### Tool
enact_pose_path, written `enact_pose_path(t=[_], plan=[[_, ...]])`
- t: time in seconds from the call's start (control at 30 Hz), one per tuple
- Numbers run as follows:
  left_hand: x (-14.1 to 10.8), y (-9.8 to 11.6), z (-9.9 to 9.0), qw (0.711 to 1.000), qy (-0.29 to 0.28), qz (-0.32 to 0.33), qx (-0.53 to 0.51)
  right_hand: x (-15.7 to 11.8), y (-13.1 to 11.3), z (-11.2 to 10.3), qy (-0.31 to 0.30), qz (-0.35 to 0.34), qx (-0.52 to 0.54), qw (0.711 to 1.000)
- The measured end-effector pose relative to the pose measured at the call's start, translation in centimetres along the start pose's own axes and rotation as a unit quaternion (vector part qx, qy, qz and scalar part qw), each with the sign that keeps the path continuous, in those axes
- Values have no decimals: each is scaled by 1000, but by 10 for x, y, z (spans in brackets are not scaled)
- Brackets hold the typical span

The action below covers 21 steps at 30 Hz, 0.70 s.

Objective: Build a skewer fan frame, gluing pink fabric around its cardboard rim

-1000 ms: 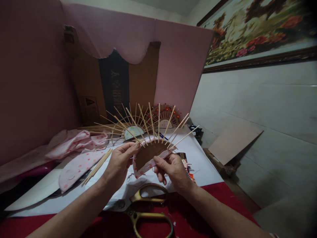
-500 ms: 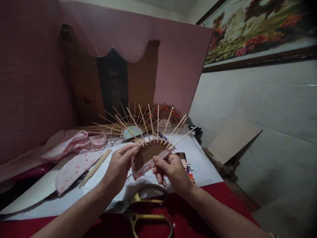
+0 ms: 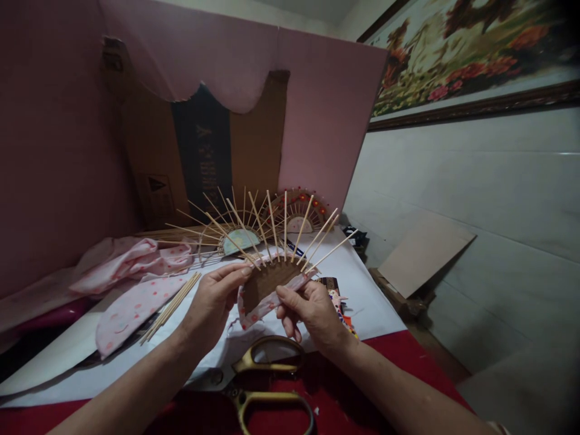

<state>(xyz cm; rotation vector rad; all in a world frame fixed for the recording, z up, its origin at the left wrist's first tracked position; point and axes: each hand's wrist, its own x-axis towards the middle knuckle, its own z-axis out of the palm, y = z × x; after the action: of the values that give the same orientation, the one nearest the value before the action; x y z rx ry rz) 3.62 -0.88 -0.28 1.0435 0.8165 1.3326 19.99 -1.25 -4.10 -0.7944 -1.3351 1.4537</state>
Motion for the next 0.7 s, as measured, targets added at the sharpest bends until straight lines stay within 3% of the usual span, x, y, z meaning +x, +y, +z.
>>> enact_pose_path(t=[0.23, 0.43, 0.6, 0.7], plan=[[1, -4, -1, 1000, -2, 9, 2, 0, 0, 0, 3, 5, 6, 1000], [-2, -6, 2, 998, -59, 2, 11, 0, -5, 2, 31, -12, 35, 999], [1, -9, -2, 998, -52, 21, 18, 1, -3, 0, 59, -31, 36, 997], [2, -11, -5, 994, -46, 55, 77, 2, -2, -1, 74, -35, 41, 996]])
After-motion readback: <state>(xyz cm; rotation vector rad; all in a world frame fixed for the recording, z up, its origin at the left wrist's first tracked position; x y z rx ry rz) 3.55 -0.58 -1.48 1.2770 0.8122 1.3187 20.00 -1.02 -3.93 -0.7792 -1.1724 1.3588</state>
